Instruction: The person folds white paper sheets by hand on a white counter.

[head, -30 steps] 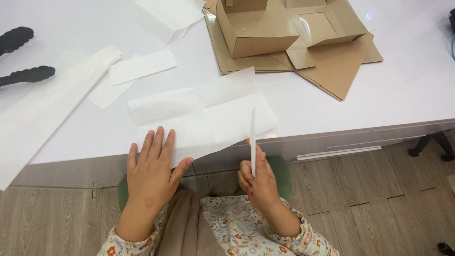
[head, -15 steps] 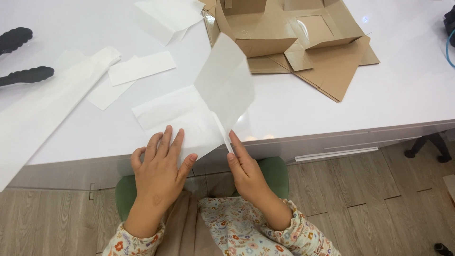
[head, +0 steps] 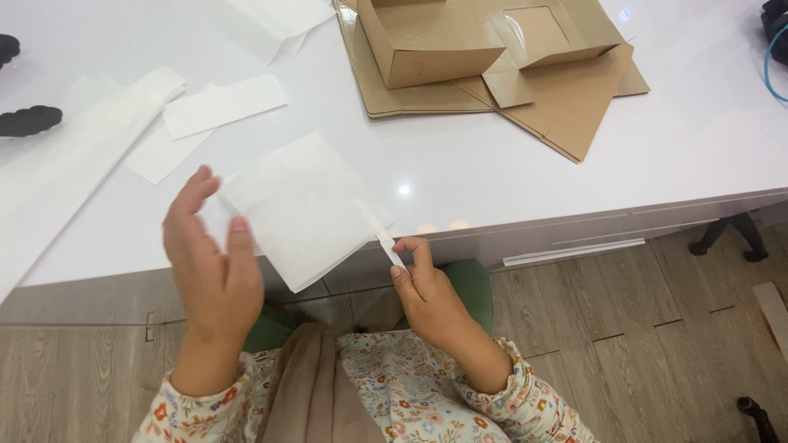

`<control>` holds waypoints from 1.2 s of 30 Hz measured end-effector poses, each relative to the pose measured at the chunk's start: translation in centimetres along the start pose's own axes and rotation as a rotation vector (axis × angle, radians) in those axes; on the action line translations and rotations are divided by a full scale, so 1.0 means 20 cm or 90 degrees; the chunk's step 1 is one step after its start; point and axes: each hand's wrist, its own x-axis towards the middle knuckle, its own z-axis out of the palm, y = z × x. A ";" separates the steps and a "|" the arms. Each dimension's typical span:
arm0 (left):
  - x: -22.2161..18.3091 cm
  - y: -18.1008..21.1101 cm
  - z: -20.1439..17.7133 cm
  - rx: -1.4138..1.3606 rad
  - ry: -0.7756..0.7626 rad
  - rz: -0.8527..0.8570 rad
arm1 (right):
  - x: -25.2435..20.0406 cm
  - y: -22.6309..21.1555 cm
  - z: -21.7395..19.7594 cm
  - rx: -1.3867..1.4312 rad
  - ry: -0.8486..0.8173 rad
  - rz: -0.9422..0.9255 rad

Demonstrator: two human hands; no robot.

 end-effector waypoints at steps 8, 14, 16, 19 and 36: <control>0.06 -0.09 0.26 0.277 -0.426 -0.112 | -0.01 -0.14 -0.09 -0.155 0.054 0.010; 0.04 -0.12 0.29 0.338 -0.460 -0.125 | -0.01 -0.15 -0.11 -0.293 0.085 -0.004; 0.05 -0.12 0.29 0.346 -0.465 -0.123 | 0.01 -0.18 -0.12 -0.313 0.085 -0.012; 0.06 -0.12 0.28 0.346 -0.475 -0.120 | 0.04 -0.23 -0.14 -0.352 0.099 -0.021; 0.08 -0.14 0.28 0.351 -0.514 -0.124 | 0.18 -0.29 -0.21 -0.555 0.054 -0.094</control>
